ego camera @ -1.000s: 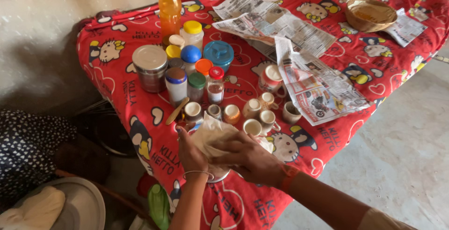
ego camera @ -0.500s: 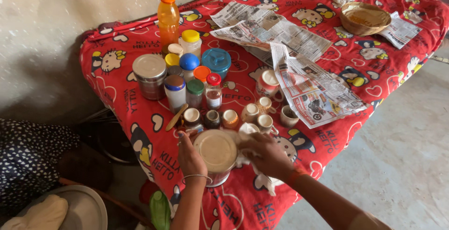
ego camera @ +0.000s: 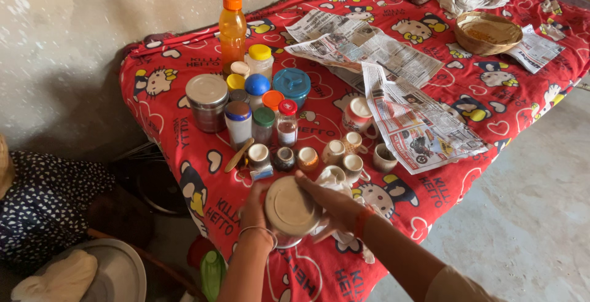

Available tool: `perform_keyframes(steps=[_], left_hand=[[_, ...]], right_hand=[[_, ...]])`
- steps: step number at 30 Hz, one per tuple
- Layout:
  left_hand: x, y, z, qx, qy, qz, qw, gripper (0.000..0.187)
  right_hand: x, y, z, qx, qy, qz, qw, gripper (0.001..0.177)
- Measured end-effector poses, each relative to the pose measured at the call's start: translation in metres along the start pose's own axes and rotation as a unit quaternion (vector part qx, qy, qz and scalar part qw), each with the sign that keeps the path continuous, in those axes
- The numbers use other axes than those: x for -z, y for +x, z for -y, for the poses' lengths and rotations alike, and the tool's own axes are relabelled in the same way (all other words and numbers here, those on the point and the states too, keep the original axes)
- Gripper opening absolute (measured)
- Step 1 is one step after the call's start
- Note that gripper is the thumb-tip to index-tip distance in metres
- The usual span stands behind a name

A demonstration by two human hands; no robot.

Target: The person wipes the exterior of several small metal and plastic containers with a white cloth on a table covered with a red Hello Kitty cloth. After wiping each container, the person places it on a nearby shelf lined with newspaper.

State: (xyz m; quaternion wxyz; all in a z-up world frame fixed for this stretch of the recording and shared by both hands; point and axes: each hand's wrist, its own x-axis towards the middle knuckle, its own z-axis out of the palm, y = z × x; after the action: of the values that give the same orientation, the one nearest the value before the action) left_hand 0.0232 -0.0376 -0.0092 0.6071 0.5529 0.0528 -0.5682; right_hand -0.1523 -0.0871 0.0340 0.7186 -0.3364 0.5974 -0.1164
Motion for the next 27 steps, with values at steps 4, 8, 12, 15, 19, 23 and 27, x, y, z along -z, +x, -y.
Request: perform_keyframes(steps=[4,8,12,15,19,23,27], left_hand=[[0.007,-0.013,-0.013,0.183,0.057,0.062,0.979,0.063],[-0.003,-0.025,-0.013,0.213,0.077,0.055,0.973,0.064],[-0.004,-0.04,-0.02,0.095,-0.013,0.2,0.975,0.058],[-0.003,-0.057,-0.036,0.019,0.001,0.212,0.977,0.059],[-0.016,-0.084,-0.072,-0.167,0.031,0.196,0.966,0.068],[-0.035,-0.118,-0.086,-0.433,0.121,0.209,0.869,0.089],[-0.053,-0.144,-0.09,-0.63,0.22,0.27,0.694,0.094]], right_hand=[[-0.007,-0.015,0.0,0.021,0.095,0.14,0.985,0.075],[0.013,-0.023,-0.013,0.385,-0.142,0.131,0.902,0.066],[0.027,-0.042,-0.006,0.592,-0.387,0.056,0.704,0.063],[0.025,-0.064,0.001,0.411,-0.08,0.163,0.894,0.04],[0.015,-0.089,0.026,0.44,-0.045,0.301,0.845,0.052],[0.001,-0.113,0.053,0.466,-0.023,0.239,0.852,0.1],[-0.001,-0.133,0.077,0.564,-0.116,0.151,0.804,0.133]])
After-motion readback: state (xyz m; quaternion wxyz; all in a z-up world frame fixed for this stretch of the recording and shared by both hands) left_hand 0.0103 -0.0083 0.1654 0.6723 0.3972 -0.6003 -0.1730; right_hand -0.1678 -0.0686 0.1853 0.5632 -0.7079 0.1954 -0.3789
